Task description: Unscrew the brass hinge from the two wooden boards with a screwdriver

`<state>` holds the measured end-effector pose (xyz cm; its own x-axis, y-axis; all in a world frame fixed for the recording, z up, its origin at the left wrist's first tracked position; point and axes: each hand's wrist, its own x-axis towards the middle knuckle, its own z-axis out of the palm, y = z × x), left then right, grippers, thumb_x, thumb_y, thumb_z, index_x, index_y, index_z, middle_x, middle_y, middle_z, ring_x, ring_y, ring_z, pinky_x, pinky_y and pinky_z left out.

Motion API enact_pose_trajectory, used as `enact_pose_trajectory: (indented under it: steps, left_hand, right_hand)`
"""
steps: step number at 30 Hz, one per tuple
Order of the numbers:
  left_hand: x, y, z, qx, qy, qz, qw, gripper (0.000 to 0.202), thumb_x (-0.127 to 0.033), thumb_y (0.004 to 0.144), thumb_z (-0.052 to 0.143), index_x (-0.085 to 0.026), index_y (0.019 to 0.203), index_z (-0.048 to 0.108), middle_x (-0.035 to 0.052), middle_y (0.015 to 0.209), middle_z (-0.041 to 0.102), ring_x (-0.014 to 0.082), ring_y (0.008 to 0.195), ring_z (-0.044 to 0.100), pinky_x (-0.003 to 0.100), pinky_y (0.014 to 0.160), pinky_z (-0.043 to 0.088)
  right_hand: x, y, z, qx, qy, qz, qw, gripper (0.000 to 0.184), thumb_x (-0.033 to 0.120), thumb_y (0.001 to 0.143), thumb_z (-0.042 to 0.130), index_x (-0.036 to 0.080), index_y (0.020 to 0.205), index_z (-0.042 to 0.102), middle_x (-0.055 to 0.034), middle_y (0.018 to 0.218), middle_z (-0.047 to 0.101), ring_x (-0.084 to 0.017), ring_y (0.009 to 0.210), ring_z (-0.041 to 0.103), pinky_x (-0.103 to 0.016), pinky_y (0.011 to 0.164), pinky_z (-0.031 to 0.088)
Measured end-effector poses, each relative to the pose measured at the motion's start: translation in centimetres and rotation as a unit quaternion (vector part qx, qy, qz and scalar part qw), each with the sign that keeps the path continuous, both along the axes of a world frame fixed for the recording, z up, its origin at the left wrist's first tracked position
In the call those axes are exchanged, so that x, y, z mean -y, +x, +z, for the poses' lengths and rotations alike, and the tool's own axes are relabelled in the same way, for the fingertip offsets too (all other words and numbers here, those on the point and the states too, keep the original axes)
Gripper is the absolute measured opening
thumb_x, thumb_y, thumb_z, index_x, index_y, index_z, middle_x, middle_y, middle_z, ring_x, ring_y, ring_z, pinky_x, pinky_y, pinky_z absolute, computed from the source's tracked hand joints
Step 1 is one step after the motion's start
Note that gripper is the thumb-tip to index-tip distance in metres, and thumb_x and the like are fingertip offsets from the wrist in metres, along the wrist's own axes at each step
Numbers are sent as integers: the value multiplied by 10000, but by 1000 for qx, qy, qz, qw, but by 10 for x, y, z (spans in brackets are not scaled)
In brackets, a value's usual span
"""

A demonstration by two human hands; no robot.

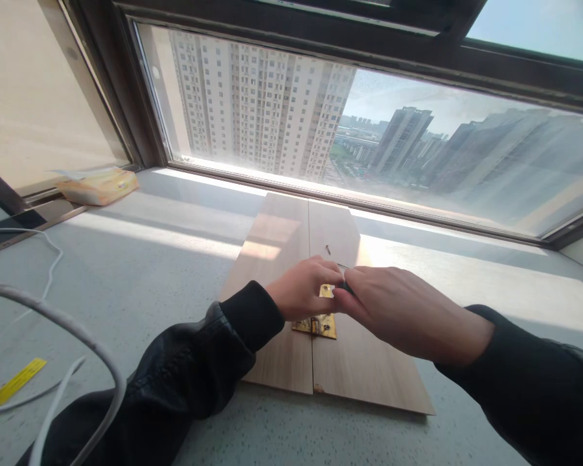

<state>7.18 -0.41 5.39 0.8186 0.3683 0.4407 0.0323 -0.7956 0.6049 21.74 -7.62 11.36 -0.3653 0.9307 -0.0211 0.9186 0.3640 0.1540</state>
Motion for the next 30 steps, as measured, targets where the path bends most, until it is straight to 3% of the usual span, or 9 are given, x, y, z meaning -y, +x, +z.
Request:
enact_pose_trajectory:
  steps: [3, 5, 11, 14, 17, 20, 22, 25, 30]
  left_hand:
    - [4, 3, -5, 7, 11, 56, 998, 223, -342, 795, 576, -138, 781, 664, 21, 759, 621, 129, 740, 492, 251, 708, 399]
    - [6, 6, -8, 23, 17, 92, 995, 254, -383, 775, 595, -140, 714, 640, 13, 714, 614, 131, 718, 482, 257, 684, 385]
    - [12, 14, -18, 54, 26, 149, 987, 325, -392, 726, 634, -146, 546, 518, -8, 599, 545, 120, 626, 427, 251, 602, 331]
    - [14, 15, -20, 53, 15, 175, 983, 279, -349, 718, 634, -148, 560, 523, -5, 600, 544, 125, 627, 432, 254, 609, 338]
    - [10, 12, -16, 42, -2, 130, 991, 200, -328, 716, 645, -149, 642, 595, 18, 690, 590, 147, 696, 483, 263, 645, 374]
    - [0, 7, -10, 44, -40, -14, 998, 160, -284, 749, 638, -148, 829, 659, 51, 877, 636, 162, 840, 545, 271, 763, 414]
    - [-6, 4, -9, 46, -62, -81, 994, 173, -283, 793, 601, -140, 862, 669, 52, 874, 651, 144, 830, 571, 272, 814, 416]
    - [-7, 3, -10, 50, -62, -53, 995, 206, -322, 792, 610, -137, 825, 693, 35, 771, 667, 128, 737, 579, 290, 832, 407]
    - [5, 9, -15, 56, -62, 46, 995, 124, -308, 717, 692, -187, 728, 710, -1, 718, 680, 129, 700, 567, 296, 806, 402]
  right_hand:
    - [-3, 7, 5, -25, -42, 39, 998, 306, 407, 891, 364, 196, 745, 530, -28, 682, 573, -141, 552, 496, -271, 488, 318]
    - [-2, 9, 9, -9, -34, 42, 999, 321, 443, 880, 377, 196, 746, 533, -28, 694, 572, -149, 570, 507, -270, 486, 310]
    - [8, -12, 14, 131, 33, -105, 985, 526, 497, 904, 234, 206, 585, 534, -28, 519, 519, -165, 421, 447, -274, 427, 190]
    - [9, -18, 12, 108, 16, -108, 988, 491, 457, 916, 246, 202, 610, 532, -22, 533, 532, -161, 428, 457, -271, 430, 206]
    - [6, -12, 11, 76, -8, -46, 996, 425, 373, 925, 290, 186, 631, 535, -23, 565, 548, -156, 473, 482, -272, 455, 243]
    - [3, -2, 12, 26, -41, 12, 999, 312, 346, 911, 359, 180, 748, 567, -27, 658, 577, -155, 564, 527, -263, 497, 311]
    - [2, 3, 13, -3, -61, 30, 998, 238, 368, 893, 411, 188, 852, 561, -23, 728, 584, -150, 602, 535, -259, 519, 347]
    - [3, 5, 15, 19, -46, 20, 999, 266, 432, 876, 425, 196, 846, 543, -20, 730, 580, -157, 584, 526, -265, 496, 333]
    - [8, -5, 16, 146, 28, -89, 985, 485, 520, 882, 288, 219, 580, 520, -20, 511, 514, -183, 420, 455, -277, 411, 205]
